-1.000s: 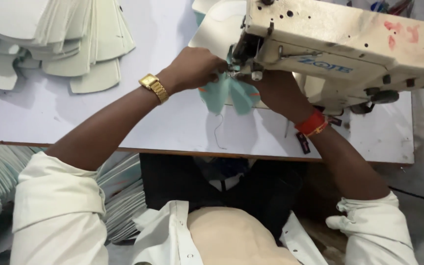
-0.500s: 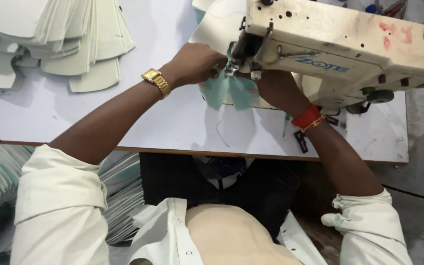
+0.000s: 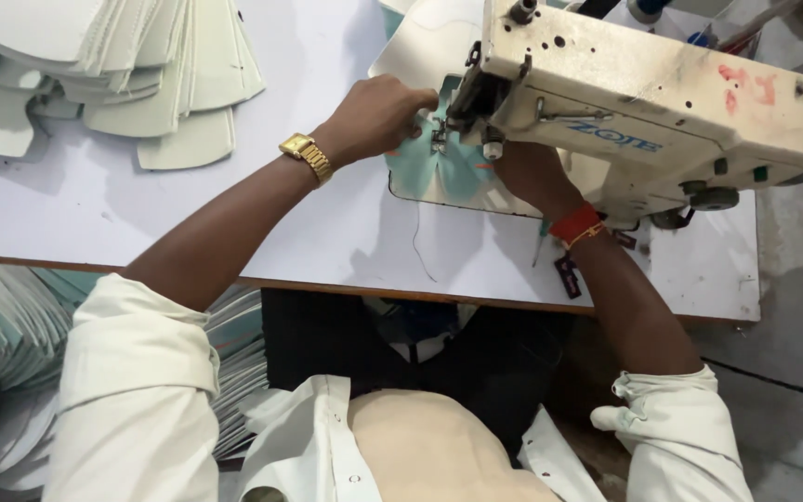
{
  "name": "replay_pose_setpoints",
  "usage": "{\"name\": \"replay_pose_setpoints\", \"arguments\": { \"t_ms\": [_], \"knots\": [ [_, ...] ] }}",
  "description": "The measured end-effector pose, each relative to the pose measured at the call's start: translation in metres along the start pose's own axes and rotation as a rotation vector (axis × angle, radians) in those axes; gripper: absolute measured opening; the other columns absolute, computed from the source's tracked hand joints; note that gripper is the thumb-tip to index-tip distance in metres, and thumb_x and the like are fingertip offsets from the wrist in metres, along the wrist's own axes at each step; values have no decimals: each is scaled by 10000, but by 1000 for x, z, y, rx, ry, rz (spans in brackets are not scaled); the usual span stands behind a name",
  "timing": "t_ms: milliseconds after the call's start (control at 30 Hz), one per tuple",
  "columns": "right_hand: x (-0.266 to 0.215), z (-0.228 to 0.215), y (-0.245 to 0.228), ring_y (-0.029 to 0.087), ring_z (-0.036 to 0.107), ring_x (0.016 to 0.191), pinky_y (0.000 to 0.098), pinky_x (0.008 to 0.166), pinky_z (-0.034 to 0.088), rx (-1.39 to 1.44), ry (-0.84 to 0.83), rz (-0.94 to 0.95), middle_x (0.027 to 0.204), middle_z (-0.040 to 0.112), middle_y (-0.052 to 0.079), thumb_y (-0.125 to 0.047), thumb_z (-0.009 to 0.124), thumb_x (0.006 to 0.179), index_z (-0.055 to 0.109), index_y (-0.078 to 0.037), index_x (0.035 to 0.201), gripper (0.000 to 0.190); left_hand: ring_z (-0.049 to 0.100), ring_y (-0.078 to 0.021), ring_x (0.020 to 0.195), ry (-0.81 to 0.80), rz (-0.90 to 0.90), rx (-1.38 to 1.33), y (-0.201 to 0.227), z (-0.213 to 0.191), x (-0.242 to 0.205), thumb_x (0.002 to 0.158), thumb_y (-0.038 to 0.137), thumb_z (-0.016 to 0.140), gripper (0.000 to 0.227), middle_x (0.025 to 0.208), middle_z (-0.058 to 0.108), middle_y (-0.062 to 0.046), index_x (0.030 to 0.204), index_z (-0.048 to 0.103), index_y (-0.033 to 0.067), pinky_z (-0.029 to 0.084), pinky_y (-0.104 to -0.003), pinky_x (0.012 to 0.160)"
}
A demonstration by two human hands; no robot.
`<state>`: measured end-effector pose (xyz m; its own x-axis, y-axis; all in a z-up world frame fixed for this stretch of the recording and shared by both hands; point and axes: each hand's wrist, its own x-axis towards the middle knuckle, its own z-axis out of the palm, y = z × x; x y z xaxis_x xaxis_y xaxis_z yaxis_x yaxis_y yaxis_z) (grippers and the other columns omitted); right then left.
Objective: The person operates a sewing machine to stitch light blue and white fabric pieces together. They repeatedly pick up fabric from a stack, guide it through the machine, and trim the excess thread using scissors.
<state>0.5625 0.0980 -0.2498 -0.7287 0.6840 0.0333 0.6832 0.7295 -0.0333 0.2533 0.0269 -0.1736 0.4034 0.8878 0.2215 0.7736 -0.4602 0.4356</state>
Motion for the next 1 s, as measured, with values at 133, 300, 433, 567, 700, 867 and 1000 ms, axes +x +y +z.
{"name": "replay_pose_setpoints", "arguments": {
  "t_ms": [133, 300, 433, 567, 700, 867, 1000],
  "knots": [
    [0, 29, 28, 369, 712, 1004, 497, 858, 557, -118, -267, 66, 1105, 727, 212, -266, 590, 1097, 667, -45, 1327, 329, 701, -341, 815, 98, -15, 76, -2, 7, -4, 834, 151, 790, 317, 804, 737, -124, 1139, 718, 103, 562, -465, 660],
    [-2, -70, -42, 364, 677, 1026, 492, 864, 510, 410, -99, 162, 1112, 722, 216, -592, 745, 879, 661, -43, 1286, 688, 577, -347, 1063, 47, 30, 116, -9, 5, -10, 752, 372, 892, 682, 1120, 651, -146, 1343, 640, 145, 549, -463, 822],
    [9, -85, -59, 333, 729, 986, 452, 923, 536, 207, -387, 420, 1012, 762, 218, -705, 645, 875, 567, -145, 1449, 806, 430, -328, 1191, -8, 40, 151, -17, 10, -13, 629, 495, 959, 1022, 1278, 491, -150, 1507, 525, 205, 502, -469, 951],
    [5, -55, -42, 320, 700, 1051, 440, 938, 524, 254, -274, 348, 1120, 739, 162, -709, 629, 892, 663, -170, 1349, 708, 431, -335, 1194, -17, 15, 181, -18, 8, -5, 639, 472, 954, 1021, 1268, 493, -147, 1516, 505, 207, 534, -452, 922],
    [2, -22, -26, 318, 698, 1074, 458, 940, 517, 201, -11, 165, 1144, 747, 134, -652, 630, 945, 681, -147, 1329, 636, 423, -361, 1189, 61, 57, 195, -25, 14, -2, 635, 471, 952, 1029, 1277, 480, -169, 1520, 498, 208, 558, -452, 919],
    [2, -11, -18, 321, 698, 1087, 453, 941, 512, 109, 210, 52, 1187, 738, 140, -602, 659, 947, 691, -149, 1301, 576, 419, -364, 1193, 73, 57, 185, -32, 16, 4, 624, 478, 949, 1051, 1273, 477, -170, 1531, 489, 212, 553, -454, 947],
    [6, 2, -6, 314, 703, 1019, 440, 863, 533, 183, -128, 209, 1130, 743, 126, -549, 572, 997, 680, -231, 1328, 471, 416, -375, 1190, 68, 39, 179, -27, 13, 4, 618, 449, 960, 1035, 1267, 480, -176, 1515, 508, 200, 552, -459, 955]
  ]
}}
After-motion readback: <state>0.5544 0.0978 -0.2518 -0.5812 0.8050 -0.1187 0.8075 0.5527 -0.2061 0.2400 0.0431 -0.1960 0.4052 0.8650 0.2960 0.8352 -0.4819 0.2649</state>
